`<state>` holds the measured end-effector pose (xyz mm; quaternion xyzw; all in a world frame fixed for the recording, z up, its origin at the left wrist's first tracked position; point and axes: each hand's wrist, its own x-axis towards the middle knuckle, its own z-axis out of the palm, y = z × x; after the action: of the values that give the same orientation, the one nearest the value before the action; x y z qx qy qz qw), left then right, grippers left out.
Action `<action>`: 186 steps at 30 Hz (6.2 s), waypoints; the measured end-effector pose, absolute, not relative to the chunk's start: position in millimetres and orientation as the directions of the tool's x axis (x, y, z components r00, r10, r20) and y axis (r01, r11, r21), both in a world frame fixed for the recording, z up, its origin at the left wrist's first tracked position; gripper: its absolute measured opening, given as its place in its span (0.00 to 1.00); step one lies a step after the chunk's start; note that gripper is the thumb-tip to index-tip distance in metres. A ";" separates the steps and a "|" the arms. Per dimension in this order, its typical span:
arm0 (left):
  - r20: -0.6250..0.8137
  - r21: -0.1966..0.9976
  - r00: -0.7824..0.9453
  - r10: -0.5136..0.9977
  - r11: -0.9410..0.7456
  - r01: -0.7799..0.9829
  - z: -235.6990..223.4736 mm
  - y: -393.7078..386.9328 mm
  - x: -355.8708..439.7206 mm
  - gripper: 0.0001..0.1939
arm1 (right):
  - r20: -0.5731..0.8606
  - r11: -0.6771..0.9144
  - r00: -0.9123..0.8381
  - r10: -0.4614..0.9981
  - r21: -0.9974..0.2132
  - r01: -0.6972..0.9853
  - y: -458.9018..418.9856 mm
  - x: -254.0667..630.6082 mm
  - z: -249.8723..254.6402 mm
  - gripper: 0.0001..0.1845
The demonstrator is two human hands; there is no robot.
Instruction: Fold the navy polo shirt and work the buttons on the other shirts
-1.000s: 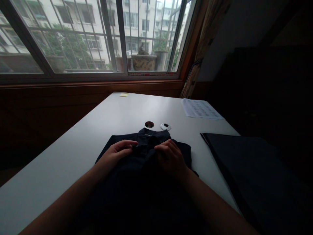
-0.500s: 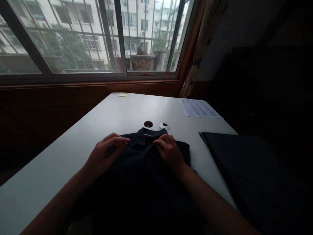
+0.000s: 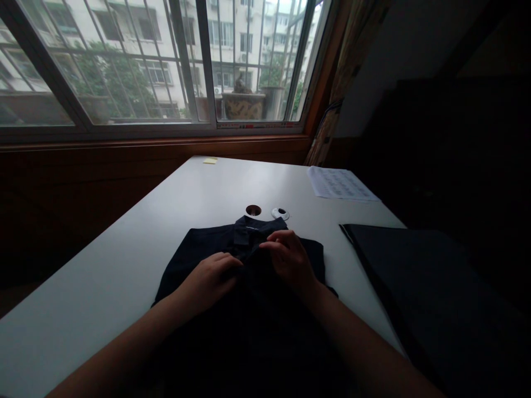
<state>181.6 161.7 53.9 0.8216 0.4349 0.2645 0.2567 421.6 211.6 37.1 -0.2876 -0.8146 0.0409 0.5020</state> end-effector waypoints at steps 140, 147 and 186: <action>0.323 0.815 0.390 0.862 -0.463 0.347 73.2 165.8 168.0 0.07 | 0.795 0.951 -0.532 0.292 -0.182 0.250 196.4 415.1 50.7 0.09; 0.330 0.815 0.394 0.858 -0.469 0.340 75.7 164.3 168.3 0.07 | 0.813 0.953 -0.510 0.281 -0.172 0.250 195.8 416.0 49.4 0.10; 0.664 0.448 0.486 0.569 -0.822 0.351 65.2 146.2 177.8 0.07 | 0.817 0.959 -0.553 0.161 0.003 0.283 184.1 410.3 55.6 0.07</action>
<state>177.8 146.2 65.2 0.8525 0.2697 0.4295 0.1268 410.3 184.1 55.6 -0.1261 -0.8788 -0.0671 0.4554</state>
